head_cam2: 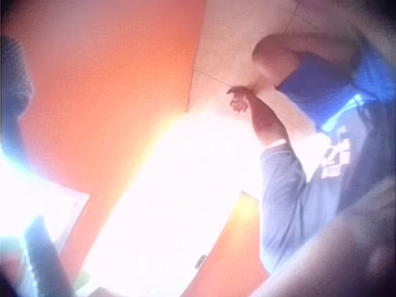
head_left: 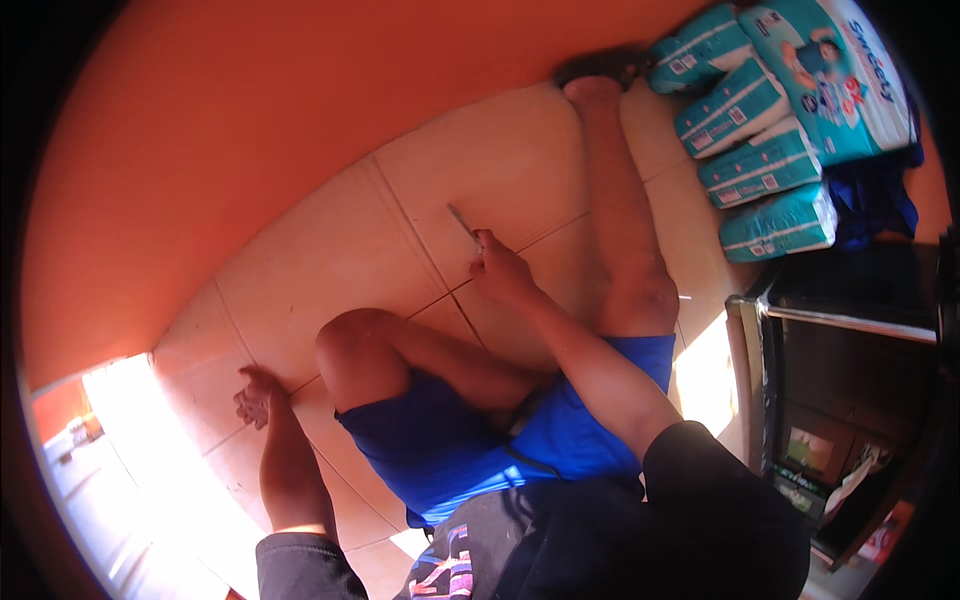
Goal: The person kneels on a tiled floor and uses a putty knife to scrape and smooth the grout lines between tiles. The person repeatedly scrapes along the seams and occasionally wipes the blade with their hand.
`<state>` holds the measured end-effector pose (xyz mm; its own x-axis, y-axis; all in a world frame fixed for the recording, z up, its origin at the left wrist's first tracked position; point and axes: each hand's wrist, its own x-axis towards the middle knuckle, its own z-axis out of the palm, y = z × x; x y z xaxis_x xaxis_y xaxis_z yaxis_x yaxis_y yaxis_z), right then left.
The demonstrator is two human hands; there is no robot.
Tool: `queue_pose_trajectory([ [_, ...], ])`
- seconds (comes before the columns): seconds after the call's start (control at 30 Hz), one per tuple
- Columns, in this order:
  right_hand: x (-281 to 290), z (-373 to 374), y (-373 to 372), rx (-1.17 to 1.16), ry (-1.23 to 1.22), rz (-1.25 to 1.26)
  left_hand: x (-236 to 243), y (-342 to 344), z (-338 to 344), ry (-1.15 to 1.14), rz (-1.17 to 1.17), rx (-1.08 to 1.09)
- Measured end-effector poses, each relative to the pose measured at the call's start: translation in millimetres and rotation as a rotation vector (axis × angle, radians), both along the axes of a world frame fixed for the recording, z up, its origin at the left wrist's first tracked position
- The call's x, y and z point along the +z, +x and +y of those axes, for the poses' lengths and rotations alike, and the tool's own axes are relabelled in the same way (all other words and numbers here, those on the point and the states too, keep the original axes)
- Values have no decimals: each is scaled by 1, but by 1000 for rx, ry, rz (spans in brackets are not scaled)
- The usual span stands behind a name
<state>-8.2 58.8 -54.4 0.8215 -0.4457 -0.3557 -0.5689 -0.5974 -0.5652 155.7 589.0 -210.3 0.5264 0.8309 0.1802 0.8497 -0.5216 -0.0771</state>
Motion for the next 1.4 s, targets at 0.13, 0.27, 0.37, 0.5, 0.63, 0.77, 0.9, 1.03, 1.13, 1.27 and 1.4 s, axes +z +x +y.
queue_pose_trajectory([
  [0.13,2,-12,-9,-42,7,87,21,-8,-65,-34,0,14],
  [0.27,8,-3,-1,-13,-2,85,84,-17,-87,-63,-33,62],
  [0.37,0,-2,1,4,-31,89,93,-18,-85,-68,-31,91],
  [0.5,-21,-13,-5,35,-74,21,96,-19,-98,-60,-51,73],
  [0.63,-29,-17,-12,36,-32,6,104,-20,-105,-97,-69,55],
  [0.77,-39,-18,-15,80,6,-8,102,-26,-99,-84,-94,69],
  [0.9,-18,-15,-7,98,55,94,104,-24,-100,-109,-85,76],
  [1.03,-31,-19,-7,169,-1,-5,87,-23,-96,-62,-118,57],
  [1.13,-2,-11,-2,200,109,54,84,-21,-93,7,-101,81],
  [1.27,-19,-21,-9,189,54,18,87,-15,-99,33,-96,50],
  [1.4,-30,-26,-18,168,31,-23,82,-19,-89,-88,-94,22],
])
